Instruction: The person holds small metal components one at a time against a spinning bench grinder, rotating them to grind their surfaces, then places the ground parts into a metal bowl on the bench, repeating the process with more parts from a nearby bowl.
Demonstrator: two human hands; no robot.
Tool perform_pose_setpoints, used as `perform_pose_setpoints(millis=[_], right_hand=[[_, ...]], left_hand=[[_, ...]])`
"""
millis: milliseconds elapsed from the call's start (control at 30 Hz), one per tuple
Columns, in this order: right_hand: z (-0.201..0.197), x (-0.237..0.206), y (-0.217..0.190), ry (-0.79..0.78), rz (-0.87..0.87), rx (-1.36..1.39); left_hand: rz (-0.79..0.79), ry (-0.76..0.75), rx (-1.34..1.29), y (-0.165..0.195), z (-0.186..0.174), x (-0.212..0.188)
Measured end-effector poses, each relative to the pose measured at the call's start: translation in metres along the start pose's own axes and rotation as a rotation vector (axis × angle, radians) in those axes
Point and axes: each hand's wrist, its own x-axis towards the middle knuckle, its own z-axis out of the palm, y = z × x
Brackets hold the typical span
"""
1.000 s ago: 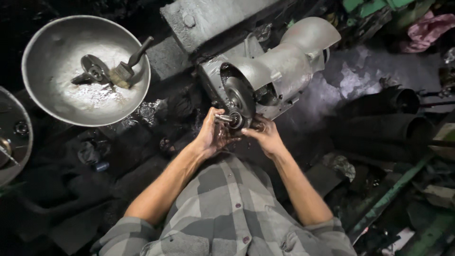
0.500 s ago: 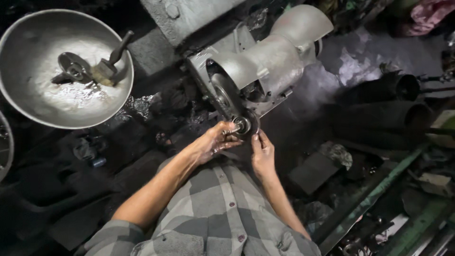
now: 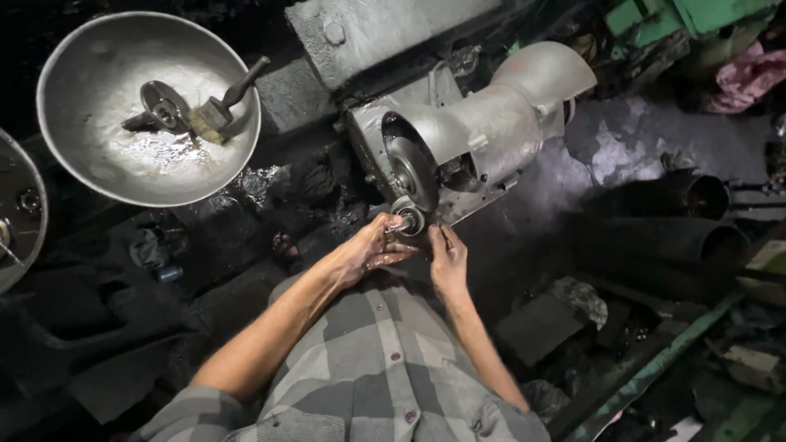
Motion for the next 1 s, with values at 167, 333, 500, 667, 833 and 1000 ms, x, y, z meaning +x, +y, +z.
perform_pose_setpoints(millis=[167, 333, 500, 667, 833, 1000], right_hand=[[-0.005, 0.01, 0.001, -0.038, 0.06, 0.024], [-0.021, -0.004, -0.009, -0.004, 0.171, 0.01], [-0.012, -0.009, -0.01, 0.136, 0.147, 0.15], [0.008, 0.008, -0.009, 0.094, 0.119, 0.192], [0.02, 0.014, -0.01, 0.061, 0.175, 0.267], [0.008, -0.001, -0.029, -0.046, 0.121, 0.147]], left_hand=[[-0.062, 0.086, -0.022, 0.004, 0.009, -0.015], [-0.066, 0.019, 0.052, 0.019, 0.036, -0.016], [0.015, -0.003, 0.019, 0.019, 0.045, -0.006], [0.021, 0.032, 0.001, 0.014, 0.021, -0.007], [0.069, 0.029, -0.037, 0.009, 0.005, -0.006], [0.002, -0.012, 0.057, 0.006, -0.004, -0.009]])
